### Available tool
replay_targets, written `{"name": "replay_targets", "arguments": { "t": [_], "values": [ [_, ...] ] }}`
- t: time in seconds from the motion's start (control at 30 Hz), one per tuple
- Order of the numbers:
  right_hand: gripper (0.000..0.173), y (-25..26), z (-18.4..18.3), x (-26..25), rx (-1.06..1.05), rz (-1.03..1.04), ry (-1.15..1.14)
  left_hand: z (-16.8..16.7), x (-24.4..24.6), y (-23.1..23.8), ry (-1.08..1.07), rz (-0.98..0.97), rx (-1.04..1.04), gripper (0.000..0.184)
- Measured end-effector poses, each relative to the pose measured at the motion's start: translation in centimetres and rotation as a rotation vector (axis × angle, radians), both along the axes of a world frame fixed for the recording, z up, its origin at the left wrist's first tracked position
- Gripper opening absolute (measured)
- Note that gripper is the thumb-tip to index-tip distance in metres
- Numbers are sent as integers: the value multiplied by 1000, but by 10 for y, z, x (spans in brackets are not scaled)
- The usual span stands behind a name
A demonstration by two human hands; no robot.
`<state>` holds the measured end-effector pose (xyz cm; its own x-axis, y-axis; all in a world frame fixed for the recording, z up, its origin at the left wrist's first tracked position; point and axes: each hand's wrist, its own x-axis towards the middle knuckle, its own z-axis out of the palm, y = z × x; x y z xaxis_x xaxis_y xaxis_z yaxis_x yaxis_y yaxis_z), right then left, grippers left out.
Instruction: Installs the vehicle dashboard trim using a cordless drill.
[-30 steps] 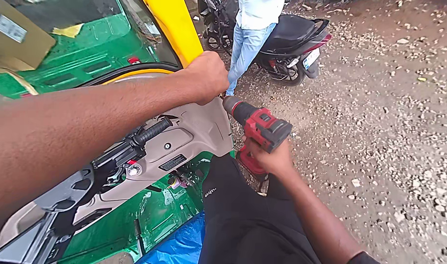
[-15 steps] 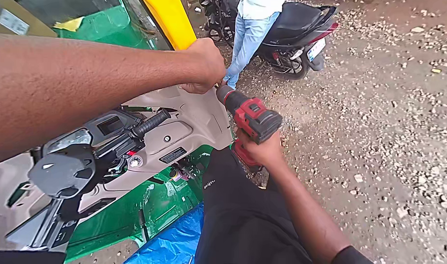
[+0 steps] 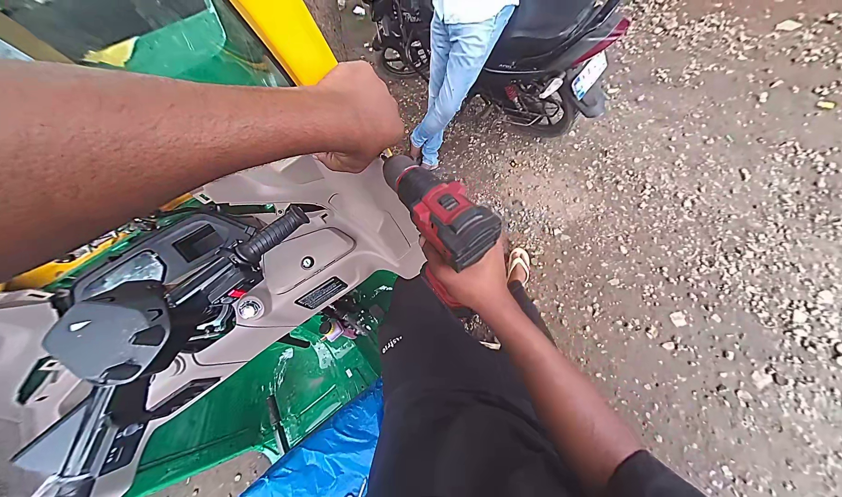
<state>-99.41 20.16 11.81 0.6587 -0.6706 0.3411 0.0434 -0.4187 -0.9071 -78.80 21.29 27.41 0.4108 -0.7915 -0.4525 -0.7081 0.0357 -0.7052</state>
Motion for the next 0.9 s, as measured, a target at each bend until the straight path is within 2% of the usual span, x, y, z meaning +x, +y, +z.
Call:
{"name": "replay_targets", "arguments": {
  "t": [0.33, 0.47, 0.53, 0.67, 0.9],
  "values": [
    [27, 8, -4, 4, -76, 12, -48, -4, 3, 1, -2, -18, 3, 22],
    [33, 6, -3, 5, -92, 16, -81, -3, 3, 0, -5, -27, -4, 21],
    [31, 9, -4, 5, -162, 0, -63, -4, 4, 2, -12, -29, 5, 21],
    [26, 8, -1, 7, -160, 1, -41, -3, 6, 2, -14, -41, -16, 20],
    [31, 10, -1, 4, -176, -6, 34, -5, 3, 3, 1, -58, -10, 20]
  ]
}}
